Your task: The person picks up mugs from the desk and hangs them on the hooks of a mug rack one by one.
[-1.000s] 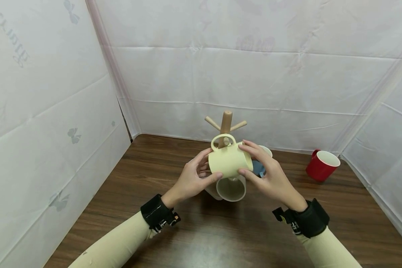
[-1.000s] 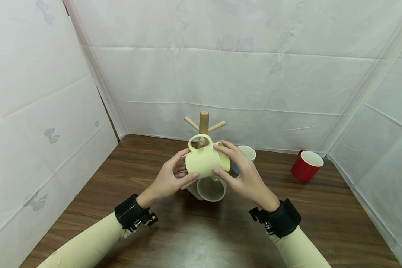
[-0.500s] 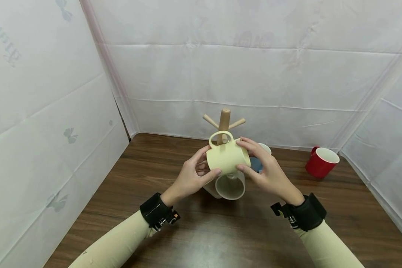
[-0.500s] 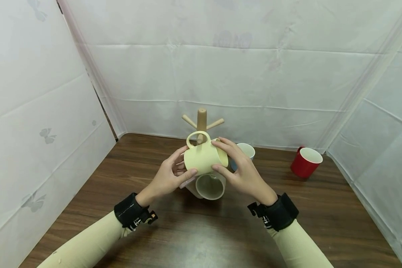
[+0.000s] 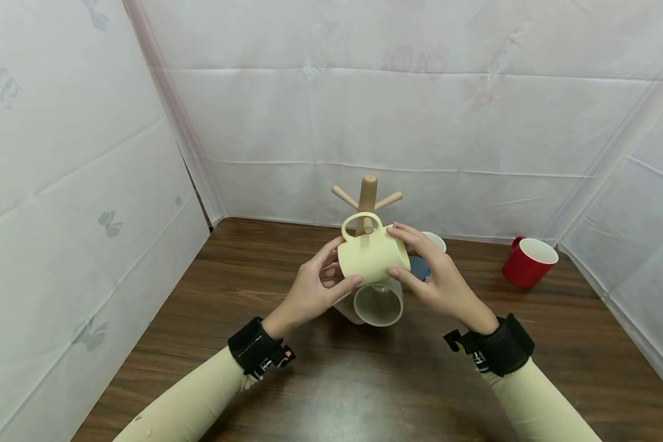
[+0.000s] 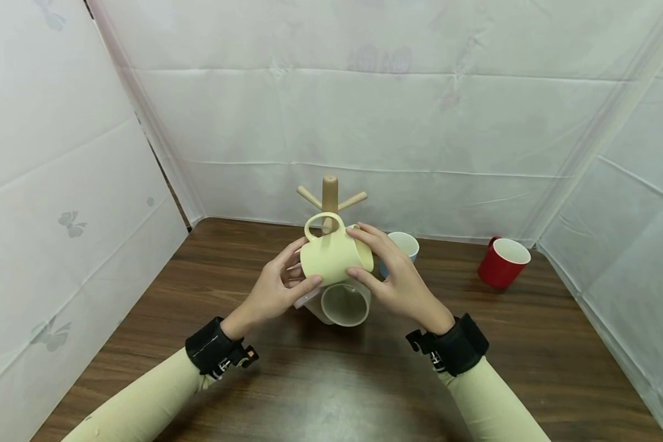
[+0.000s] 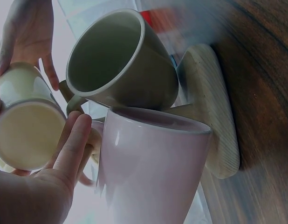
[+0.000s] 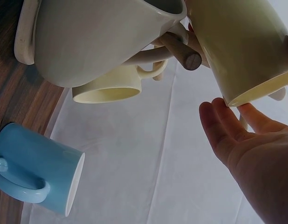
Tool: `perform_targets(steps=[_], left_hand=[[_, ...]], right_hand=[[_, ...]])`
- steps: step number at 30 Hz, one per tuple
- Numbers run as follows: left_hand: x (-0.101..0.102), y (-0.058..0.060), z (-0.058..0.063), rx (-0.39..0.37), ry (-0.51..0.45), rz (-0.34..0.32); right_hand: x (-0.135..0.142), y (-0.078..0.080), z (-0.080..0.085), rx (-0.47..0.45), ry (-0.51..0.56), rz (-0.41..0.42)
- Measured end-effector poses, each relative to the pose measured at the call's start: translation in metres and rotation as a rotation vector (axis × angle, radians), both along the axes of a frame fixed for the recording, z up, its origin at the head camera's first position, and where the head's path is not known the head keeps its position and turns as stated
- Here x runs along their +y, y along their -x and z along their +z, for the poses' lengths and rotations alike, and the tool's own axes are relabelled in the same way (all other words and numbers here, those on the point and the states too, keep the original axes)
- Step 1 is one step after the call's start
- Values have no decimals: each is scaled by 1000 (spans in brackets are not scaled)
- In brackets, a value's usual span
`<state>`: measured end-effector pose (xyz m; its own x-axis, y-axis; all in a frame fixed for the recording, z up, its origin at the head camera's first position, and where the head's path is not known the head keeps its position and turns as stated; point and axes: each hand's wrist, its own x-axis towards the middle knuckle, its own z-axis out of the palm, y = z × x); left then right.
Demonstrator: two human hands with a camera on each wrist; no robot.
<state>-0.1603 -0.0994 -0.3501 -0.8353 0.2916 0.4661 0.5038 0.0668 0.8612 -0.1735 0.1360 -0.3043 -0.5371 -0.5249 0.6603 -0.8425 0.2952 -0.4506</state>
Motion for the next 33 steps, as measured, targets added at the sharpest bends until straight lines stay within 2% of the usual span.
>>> perform_targets(steps=[12,22,33], left_hand=[[1,1,0,-3,11,-4],[-2,2,-1,2,-5,-30],[-8,1,-4,4,-16,-38]], right_hand=[[1,-1,-2,-16,10,-20],[0,-1,-2,17,33,-18],[0,0,-7,-24,61,-3]])
